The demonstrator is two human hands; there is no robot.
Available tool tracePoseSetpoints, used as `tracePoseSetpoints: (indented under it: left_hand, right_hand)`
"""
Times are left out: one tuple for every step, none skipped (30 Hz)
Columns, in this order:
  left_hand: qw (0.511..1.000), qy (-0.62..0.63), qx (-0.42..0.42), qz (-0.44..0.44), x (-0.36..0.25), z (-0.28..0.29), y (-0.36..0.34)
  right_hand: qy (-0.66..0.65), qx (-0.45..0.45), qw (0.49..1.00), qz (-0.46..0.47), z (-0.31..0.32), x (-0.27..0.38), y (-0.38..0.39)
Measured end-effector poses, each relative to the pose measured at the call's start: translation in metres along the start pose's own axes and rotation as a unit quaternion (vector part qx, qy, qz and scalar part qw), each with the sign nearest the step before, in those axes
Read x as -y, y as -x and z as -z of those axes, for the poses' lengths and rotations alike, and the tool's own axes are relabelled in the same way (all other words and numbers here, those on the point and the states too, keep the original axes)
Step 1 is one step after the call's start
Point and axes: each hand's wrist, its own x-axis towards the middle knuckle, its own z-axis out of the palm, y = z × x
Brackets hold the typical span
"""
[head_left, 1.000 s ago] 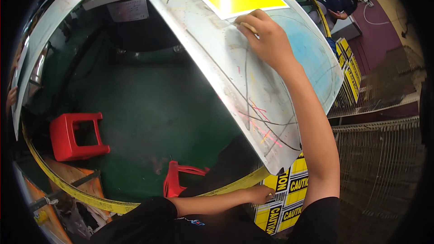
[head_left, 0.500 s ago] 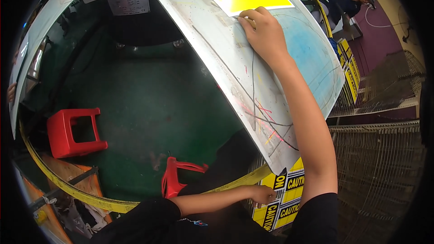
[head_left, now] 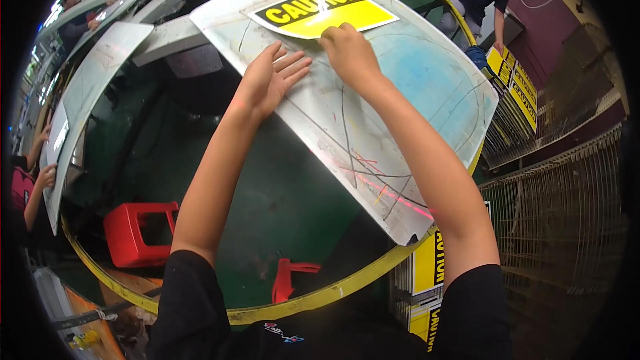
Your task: The recorder is manually placing and removing printed 'CAUTION' stickers onto a screen printing alignment jig to layer or check the print.
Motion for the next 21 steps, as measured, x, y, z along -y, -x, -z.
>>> tracePoseSetpoints:
  left_hand:
    - [0.999, 0.028, -0.028, 0.037, 0.002, -0.003, -0.022]
    - [0.999, 0.021, -0.019, 0.035, 0.006, -0.001, -0.042]
    - [1.0, 0.026, -0.008, 0.002, 0.01, 0.002, -0.059]
    - [0.999, 0.034, 0.007, -0.025, 0.015, -0.002, -0.069]
    - [0.999, 0.03, 0.018, -0.02, 0.02, -0.005, -0.078]
    - [0.999, 0.026, -0.012, -0.041, 0.027, -0.012, -0.087]
    - [0.997, 0.022, -0.046, -0.066, 0.03, -0.015, -0.092]
    - [0.997, 0.019, -0.038, -0.061, 0.032, -0.017, -0.097]
    - [0.994, 0.027, -0.056, -0.093, 0.033, -0.019, -0.102]
    - [0.989, 0.035, -0.076, -0.125, 0.032, -0.019, -0.105]
    - [0.986, 0.05, -0.088, -0.129, 0.027, -0.016, -0.109]
    - [0.987, 0.047, -0.095, -0.124, 0.032, -0.029, -0.11]
    - [0.984, 0.052, -0.086, -0.144, 0.031, -0.033, -0.111]
    - [0.982, 0.057, -0.079, -0.164, 0.03, -0.032, -0.114]
    - [0.979, 0.045, -0.06, -0.19, 0.019, -0.022, -0.115]
    - [0.975, 0.032, -0.038, -0.217, 0.007, -0.015, -0.114]
    - [0.974, 0.019, -0.018, -0.226, 0.007, -0.028, -0.111]
    - [0.96, -0.007, 0.007, -0.279, -0.006, -0.022, -0.103]
    - [0.951, -0.054, 0.028, -0.303, 0.007, -0.056, -0.09]
    - [0.949, -0.054, 0.031, -0.311, -0.004, -0.072, -0.074]
    - [0.949, -0.037, 0.063, -0.305, -0.02, -0.084, -0.052]
  right_hand:
    - [0.004, 0.017, 1.0, -0.017, 0.002, -0.001, 0.001]
    - [0.004, 0.035, 0.999, -0.033, 0.003, 0.004, 0.002]
    - [-0.005, 0.058, 0.997, -0.048, 0.007, 0.011, 0.003]
    - [0.0, 0.05, 0.997, -0.055, 0.012, 0.014, 0.007]
    - [-0.002, 0.059, 0.997, -0.059, 0.019, 0.016, 0.012]
    - [-0.001, 0.068, 0.995, -0.066, 0.027, 0.012, 0.02]
    - [-0.023, 0.061, 0.995, -0.072, 0.037, 0.013, 0.029]
    - [-0.019, 0.056, 0.995, -0.079, 0.049, 0.014, 0.042]
    - [-0.074, 0.02, 0.994, -0.073, 0.065, 0.016, 0.058]
    - [-0.131, -0.016, 0.989, -0.065, 0.082, 0.019, 0.076]
    - [-0.148, -0.02, 0.985, -0.082, 0.101, 0.025, 0.095]
    - [-0.156, -0.027, 0.981, -0.108, 0.123, 0.02, 0.119]
    - [-0.167, -0.043, 0.977, -0.128, 0.142, 0.02, 0.143]
    - [-0.179, -0.059, 0.971, -0.148, 0.156, 0.02, 0.166]
    - [-0.201, -0.05, 0.956, -0.206, 0.172, 0.024, 0.186]
    - [-0.223, -0.041, 0.938, -0.263, 0.188, 0.028, 0.206]
    - [-0.255, -0.074, 0.916, -0.3, 0.204, 0.024, 0.231]
    - [-0.302, -0.099, 0.891, -0.325, 0.213, 0.025, 0.25]
    - [-0.292, -0.132, 0.88, -0.351, 0.232, 0.018, 0.274]
    - [-0.31, -0.15, 0.867, -0.361, 0.246, 0.019, 0.293]
    - [-0.316, -0.173, 0.853, -0.378, 0.255, 0.021, 0.31]
